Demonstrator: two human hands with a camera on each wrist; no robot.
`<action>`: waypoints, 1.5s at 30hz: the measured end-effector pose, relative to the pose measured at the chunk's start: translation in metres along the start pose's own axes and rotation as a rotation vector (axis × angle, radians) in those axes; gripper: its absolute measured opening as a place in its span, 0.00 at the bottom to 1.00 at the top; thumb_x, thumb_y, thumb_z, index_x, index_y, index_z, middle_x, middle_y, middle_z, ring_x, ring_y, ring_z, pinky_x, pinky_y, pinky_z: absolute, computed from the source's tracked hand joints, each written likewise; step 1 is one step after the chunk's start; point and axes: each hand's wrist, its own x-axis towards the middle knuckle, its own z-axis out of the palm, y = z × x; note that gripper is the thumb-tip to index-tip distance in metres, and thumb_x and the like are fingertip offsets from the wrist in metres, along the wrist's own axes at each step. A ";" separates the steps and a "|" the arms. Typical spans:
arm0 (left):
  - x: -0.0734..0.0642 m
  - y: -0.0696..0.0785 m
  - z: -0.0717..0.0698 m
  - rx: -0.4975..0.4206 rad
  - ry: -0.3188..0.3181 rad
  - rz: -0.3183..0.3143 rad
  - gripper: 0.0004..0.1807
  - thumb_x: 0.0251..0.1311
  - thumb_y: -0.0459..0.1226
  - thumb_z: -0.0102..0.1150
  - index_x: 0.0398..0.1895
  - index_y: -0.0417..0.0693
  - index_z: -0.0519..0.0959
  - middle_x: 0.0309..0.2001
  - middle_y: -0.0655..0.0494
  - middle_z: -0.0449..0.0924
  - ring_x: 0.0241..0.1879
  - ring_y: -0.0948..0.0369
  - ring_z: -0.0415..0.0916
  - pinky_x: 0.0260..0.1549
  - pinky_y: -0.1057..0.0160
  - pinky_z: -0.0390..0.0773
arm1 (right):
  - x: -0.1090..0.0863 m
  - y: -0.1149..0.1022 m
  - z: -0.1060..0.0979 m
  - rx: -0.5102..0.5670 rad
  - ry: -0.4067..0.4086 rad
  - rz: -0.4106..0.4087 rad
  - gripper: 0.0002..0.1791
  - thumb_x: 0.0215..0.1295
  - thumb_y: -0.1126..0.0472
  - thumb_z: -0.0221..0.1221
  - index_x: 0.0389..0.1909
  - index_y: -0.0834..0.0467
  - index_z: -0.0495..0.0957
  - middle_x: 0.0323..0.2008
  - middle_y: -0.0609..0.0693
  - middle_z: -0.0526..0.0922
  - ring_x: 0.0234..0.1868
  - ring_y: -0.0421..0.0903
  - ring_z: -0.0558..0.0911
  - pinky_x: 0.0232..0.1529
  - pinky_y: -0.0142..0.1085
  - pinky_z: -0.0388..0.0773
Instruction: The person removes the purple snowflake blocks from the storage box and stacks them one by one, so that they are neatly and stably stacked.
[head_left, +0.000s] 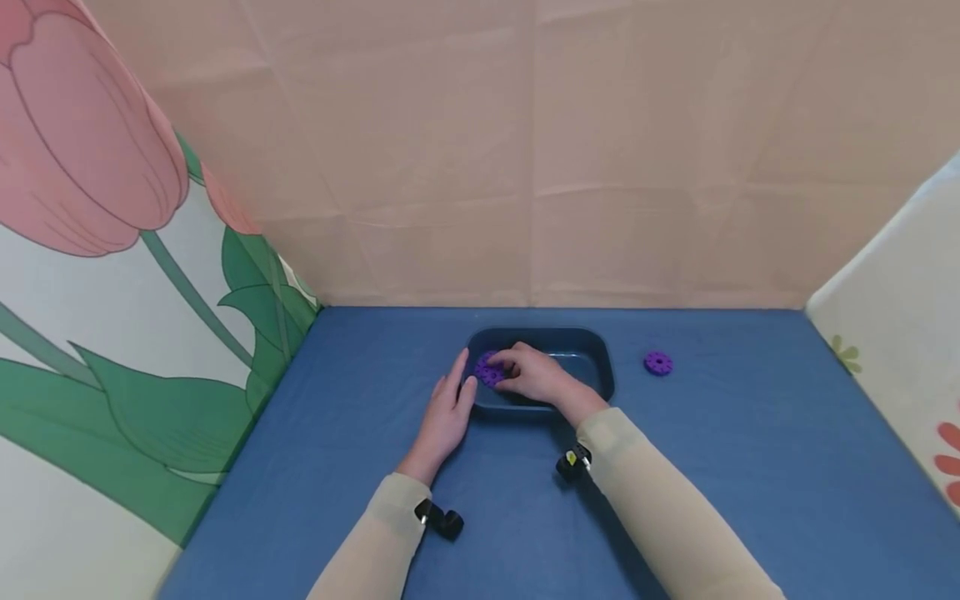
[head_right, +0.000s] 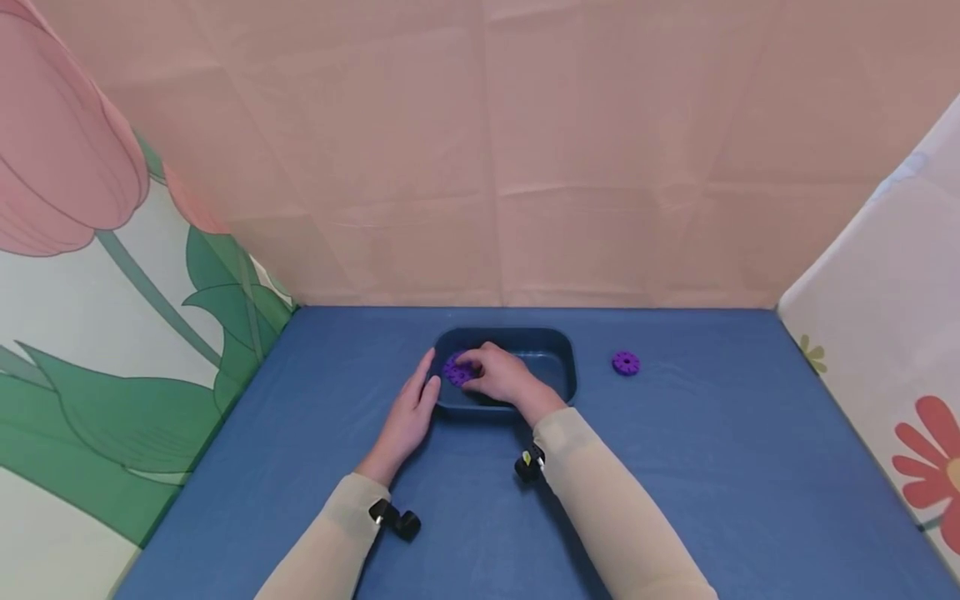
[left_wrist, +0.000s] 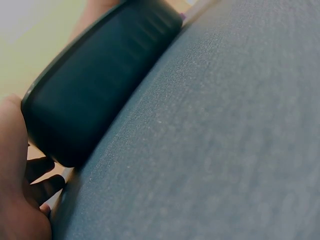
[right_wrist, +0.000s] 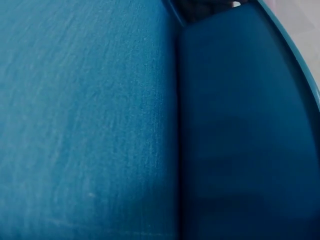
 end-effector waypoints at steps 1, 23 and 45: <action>0.000 0.000 0.000 0.000 0.000 0.000 0.31 0.72 0.66 0.31 0.76 0.85 0.46 0.77 0.73 0.52 0.78 0.41 0.44 0.70 0.32 0.51 | 0.000 0.000 0.000 -0.002 0.001 0.000 0.25 0.62 0.54 0.69 0.60 0.49 0.80 0.46 0.54 0.79 0.41 0.45 0.81 0.45 0.43 0.80; 0.001 0.000 0.001 -0.010 0.000 0.009 0.29 0.75 0.61 0.34 0.77 0.83 0.47 0.77 0.73 0.51 0.78 0.41 0.43 0.70 0.33 0.52 | 0.003 0.000 0.003 0.041 0.017 0.081 0.20 0.61 0.60 0.69 0.53 0.51 0.75 0.43 0.49 0.83 0.40 0.44 0.80 0.46 0.43 0.79; 0.000 0.000 0.000 -0.015 -0.004 0.006 0.29 0.76 0.59 0.35 0.77 0.82 0.47 0.77 0.72 0.52 0.78 0.43 0.45 0.70 0.34 0.53 | 0.002 -0.001 0.002 0.029 -0.004 0.128 0.22 0.60 0.56 0.70 0.54 0.52 0.78 0.40 0.49 0.84 0.37 0.43 0.80 0.46 0.43 0.79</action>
